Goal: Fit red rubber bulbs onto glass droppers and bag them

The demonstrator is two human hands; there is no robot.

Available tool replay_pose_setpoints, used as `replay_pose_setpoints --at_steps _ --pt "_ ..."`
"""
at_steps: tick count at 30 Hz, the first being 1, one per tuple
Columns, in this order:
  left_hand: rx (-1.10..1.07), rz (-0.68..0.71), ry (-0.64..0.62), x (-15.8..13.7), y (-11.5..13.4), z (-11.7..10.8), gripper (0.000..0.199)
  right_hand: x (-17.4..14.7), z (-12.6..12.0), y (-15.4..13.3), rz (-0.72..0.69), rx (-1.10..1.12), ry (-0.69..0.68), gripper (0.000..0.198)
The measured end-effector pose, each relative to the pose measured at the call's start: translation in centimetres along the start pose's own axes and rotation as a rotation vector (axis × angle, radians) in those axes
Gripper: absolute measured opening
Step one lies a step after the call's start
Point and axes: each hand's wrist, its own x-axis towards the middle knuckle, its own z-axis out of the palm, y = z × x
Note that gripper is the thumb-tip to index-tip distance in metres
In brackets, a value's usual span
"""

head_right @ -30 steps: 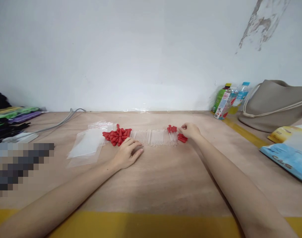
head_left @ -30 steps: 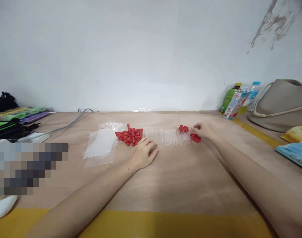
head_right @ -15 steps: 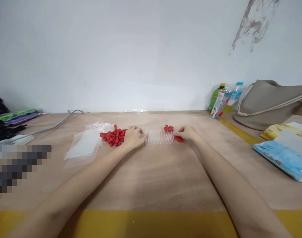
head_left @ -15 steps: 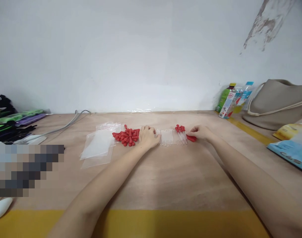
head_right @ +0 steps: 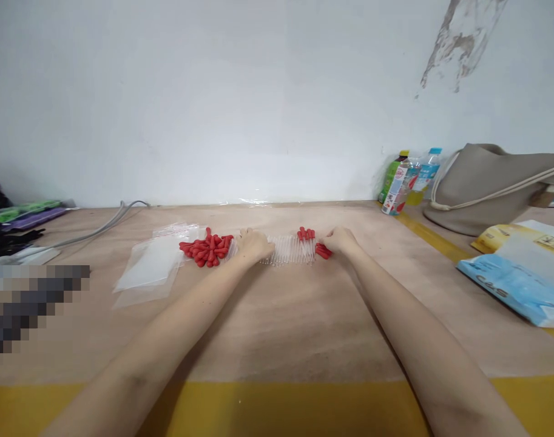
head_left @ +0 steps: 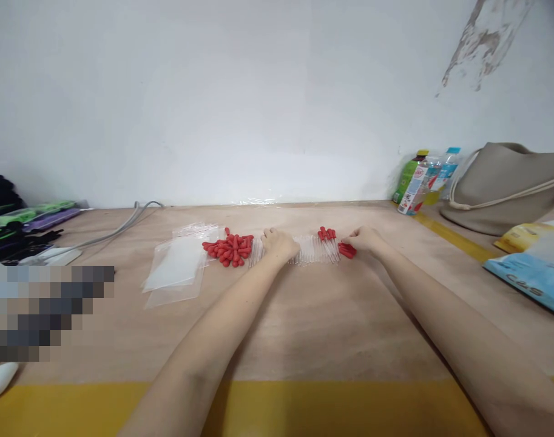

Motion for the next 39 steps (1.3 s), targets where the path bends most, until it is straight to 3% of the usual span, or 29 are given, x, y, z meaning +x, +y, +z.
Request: replay_pose_setpoints --at_steps 3,6,11,13,17,26,39 --pt "-0.035 0.024 0.008 0.0 -0.3 0.0 0.033 -0.1 -0.3 -0.2 -0.016 0.021 0.036 0.018" --pt "-0.087 0.138 0.062 -0.7 -1.2 -0.5 0.028 -0.5 -0.3 -1.0 -0.118 0.093 0.142 0.021" --pt "-0.192 0.397 0.187 -2.4 -5.0 -1.3 0.019 -2.8 1.5 -3.7 -0.462 0.403 0.284 0.026" --pt "-0.296 0.583 0.239 -3.0 -7.1 -0.9 0.017 -4.5 2.8 -4.6 -0.622 0.437 0.292 0.028" --pt "-0.349 0.758 0.351 -4.3 -10.5 0.6 0.02 -7.9 5.1 -5.1 -0.927 0.387 0.265 0.022" --pt "-0.387 0.857 0.403 -5.7 -10.9 2.1 0.027 -9.4 6.2 -4.9 -1.005 0.396 0.223 0.019" --pt "-0.342 0.917 0.389 -6.0 -11.0 1.5 0.027 -10.1 5.8 -5.2 -1.055 0.382 0.143 0.019"
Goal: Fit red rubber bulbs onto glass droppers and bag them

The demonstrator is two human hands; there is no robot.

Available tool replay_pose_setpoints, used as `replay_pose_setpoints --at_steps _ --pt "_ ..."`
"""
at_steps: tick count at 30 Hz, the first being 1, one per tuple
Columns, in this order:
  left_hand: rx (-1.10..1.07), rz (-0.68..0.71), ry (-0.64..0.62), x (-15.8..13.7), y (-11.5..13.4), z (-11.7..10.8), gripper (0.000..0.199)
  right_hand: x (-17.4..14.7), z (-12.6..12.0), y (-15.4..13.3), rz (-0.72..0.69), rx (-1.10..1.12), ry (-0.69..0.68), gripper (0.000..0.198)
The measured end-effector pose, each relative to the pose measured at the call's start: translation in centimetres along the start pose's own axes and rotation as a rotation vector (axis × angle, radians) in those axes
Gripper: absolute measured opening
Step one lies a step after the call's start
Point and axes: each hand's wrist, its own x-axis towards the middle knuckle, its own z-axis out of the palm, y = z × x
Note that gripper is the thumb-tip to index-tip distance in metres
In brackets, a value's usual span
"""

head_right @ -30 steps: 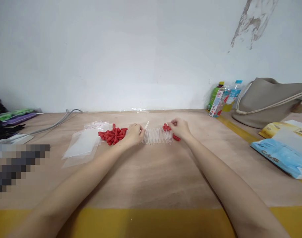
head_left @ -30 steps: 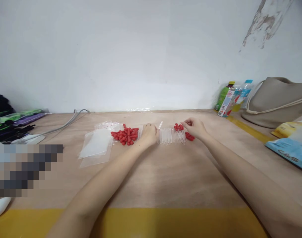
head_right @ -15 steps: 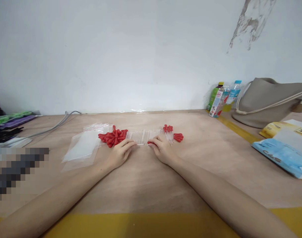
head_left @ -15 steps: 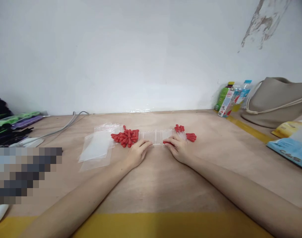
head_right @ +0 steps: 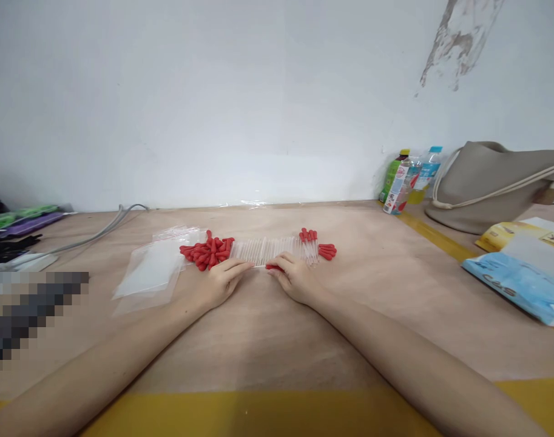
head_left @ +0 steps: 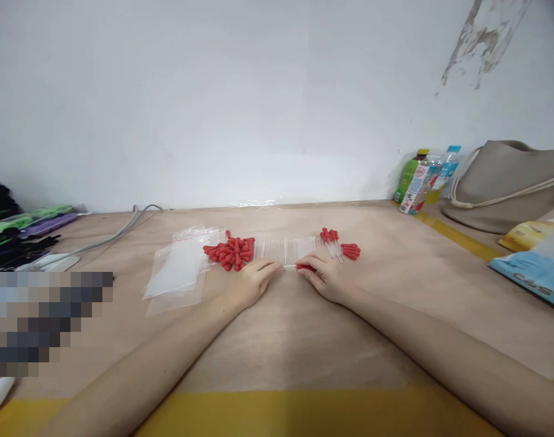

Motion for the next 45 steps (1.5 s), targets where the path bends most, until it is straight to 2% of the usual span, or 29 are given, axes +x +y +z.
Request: replay_pose_setpoints --at_steps 9,20,23,28,32,35,40,45 --pt "-0.013 0.063 0.011 -0.1 -0.2 0.2 0.031 0.1 0.3 0.1 -0.035 0.003 -0.001 0.02" --pt "0.074 0.151 -0.05 -0.1 0.0 0.0 0.034 -0.2 0.1 0.1 -0.145 -0.066 -0.003 0.019" --pt "0.099 0.153 -0.045 -0.3 0.0 0.1 0.033 -0.1 0.1 0.2 -0.16 -0.082 -0.011 0.018" --pt "0.085 0.077 0.08 0.0 0.0 0.2 0.021 0.0 0.0 1.2 -0.17 -0.073 -0.031 0.015" --pt "0.097 0.024 0.04 0.3 0.2 0.0 0.018 0.0 0.0 1.6 -0.168 -0.085 -0.038 0.013" --pt "0.032 -0.006 0.06 0.3 0.4 0.1 0.018 0.2 0.1 1.3 -0.169 -0.092 -0.038 0.012" --pt "-0.024 0.008 0.095 0.0 0.6 0.4 0.017 0.3 0.3 0.9 -0.196 -0.094 -0.013 0.01" --pt "-0.01 0.038 0.079 0.0 0.6 0.6 0.019 0.5 0.4 0.7 -0.221 -0.089 -0.027 0.011"
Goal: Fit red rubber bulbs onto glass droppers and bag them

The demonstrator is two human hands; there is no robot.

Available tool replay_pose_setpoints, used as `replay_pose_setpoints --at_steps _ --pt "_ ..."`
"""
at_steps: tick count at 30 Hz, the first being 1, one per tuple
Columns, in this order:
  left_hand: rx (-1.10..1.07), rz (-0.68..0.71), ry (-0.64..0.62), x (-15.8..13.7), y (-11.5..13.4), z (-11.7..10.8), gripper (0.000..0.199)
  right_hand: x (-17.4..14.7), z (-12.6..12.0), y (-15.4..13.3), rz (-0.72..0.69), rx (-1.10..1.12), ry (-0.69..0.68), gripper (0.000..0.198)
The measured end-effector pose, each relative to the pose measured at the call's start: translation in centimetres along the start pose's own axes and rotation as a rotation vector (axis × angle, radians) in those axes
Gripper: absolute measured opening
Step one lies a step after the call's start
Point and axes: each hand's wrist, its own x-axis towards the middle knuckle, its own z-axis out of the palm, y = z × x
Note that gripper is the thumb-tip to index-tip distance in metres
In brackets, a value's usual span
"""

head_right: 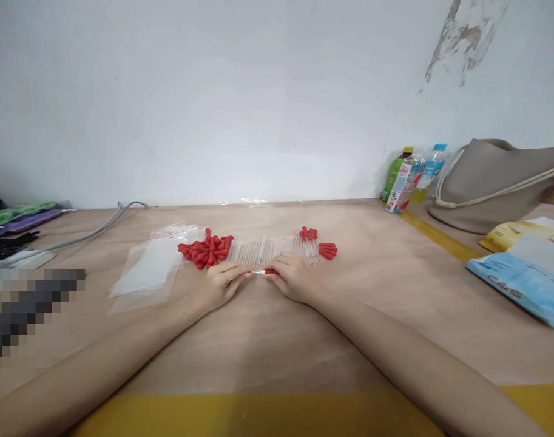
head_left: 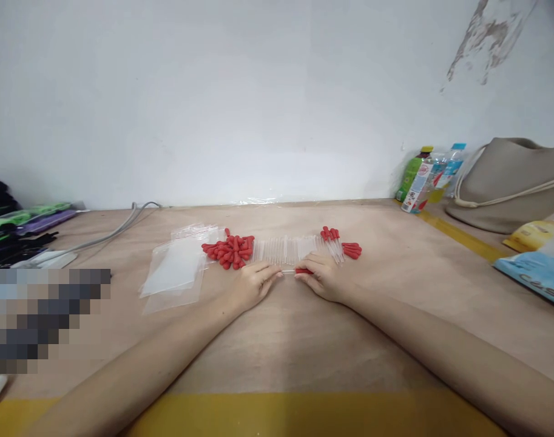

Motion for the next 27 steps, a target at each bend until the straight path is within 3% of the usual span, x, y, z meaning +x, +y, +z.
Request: replay_pose_setpoints --at_steps 8,12,18,21,24,27 --pt "-0.007 -0.01 -0.029 0.1 0.1 -0.1 0.019 0.3 0.2 0.0 -0.016 -0.014 -0.034 0.014" --pt "-0.023 -0.054 -0.034 0.4 0.1 0.0 0.021 0.5 0.0 0.2 0.052 0.093 -0.045 0.016" --pt "-0.069 -0.09 -0.011 0.7 0.1 0.1 0.025 1.5 -0.2 0.2 0.47 0.438 0.165 0.027" --pt "-0.061 -0.145 -0.028 0.8 0.1 -0.2 0.034 2.6 -1.5 1.7 0.595 0.577 0.274 0.032" --pt "-0.058 -0.189 -0.064 0.8 0.1 -0.3 0.034 3.3 -4.0 5.0 0.735 0.464 0.335 0.038" --pt "-0.048 -0.203 -0.098 0.9 0.3 -0.2 0.029 3.1 -6.1 8.8 0.907 0.117 0.302 0.036"
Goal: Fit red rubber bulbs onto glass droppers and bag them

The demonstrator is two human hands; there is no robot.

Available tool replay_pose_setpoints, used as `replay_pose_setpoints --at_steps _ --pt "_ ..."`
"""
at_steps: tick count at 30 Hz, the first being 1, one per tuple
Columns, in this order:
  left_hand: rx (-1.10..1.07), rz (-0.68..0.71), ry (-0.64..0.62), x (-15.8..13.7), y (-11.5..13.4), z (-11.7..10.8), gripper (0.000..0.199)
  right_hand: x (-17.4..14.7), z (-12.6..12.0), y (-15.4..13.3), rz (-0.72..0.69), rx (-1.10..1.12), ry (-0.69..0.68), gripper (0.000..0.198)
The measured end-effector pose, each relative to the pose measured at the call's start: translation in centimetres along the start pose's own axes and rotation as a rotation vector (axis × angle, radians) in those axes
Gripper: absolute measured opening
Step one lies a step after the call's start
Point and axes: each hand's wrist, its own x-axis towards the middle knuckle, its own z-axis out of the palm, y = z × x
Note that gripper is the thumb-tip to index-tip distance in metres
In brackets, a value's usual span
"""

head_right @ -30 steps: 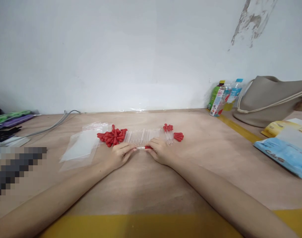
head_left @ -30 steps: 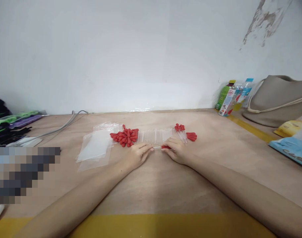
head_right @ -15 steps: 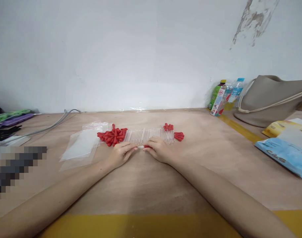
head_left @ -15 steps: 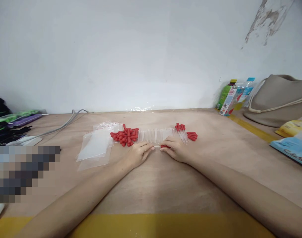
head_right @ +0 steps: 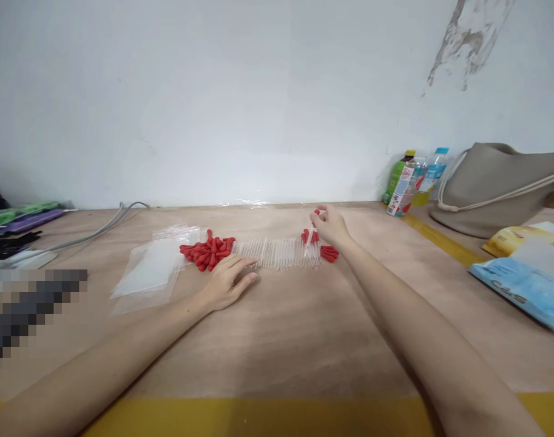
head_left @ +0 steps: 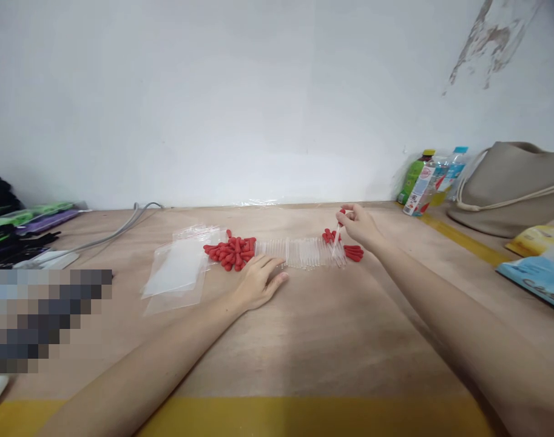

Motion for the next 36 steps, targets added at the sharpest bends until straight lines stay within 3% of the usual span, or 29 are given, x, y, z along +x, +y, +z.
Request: replay_pose_setpoints --at_steps 4,8,13,17,21,25,30,36 --pt "0.019 0.008 -0.029 0.0 0.2 -0.1 0.025 1.8 -0.1 2.4 0.044 -0.386 -0.052 0.022" --pt "0.04 0.014 -0.049 0.0 0.3 -0.2 0.023 1.5 1.3 3.2 0.028 -0.509 -0.12 0.029" --pt "0.071 0.001 -0.031 -0.1 0.3 -0.2 0.022 0.8 0.5 3.6 0.011 -0.502 -0.112 0.039" --pt "0.153 -0.069 0.033 0.2 0.2 0.0 0.018 0.3 -2.0 4.3 0.04 -0.603 -0.148 0.028" --pt "0.28 -0.212 0.055 1.7 0.0 0.8 0.014 -0.1 -3.4 5.1 0.176 -0.606 -0.27 0.019" --pt "0.371 -0.384 0.031 4.7 0.0 2.1 0.018 -0.3 -3.3 5.8 0.269 -0.509 -0.317 0.017" --pt "0.459 -0.539 -0.107 8.0 0.3 3.5 0.033 -0.2 -3.0 6.2 0.265 -0.465 -0.324 0.016" --pt "0.449 -0.606 -0.185 9.4 0.5 3.9 0.025 -0.1 -3.0 6.0 0.227 -0.444 -0.312 0.013"
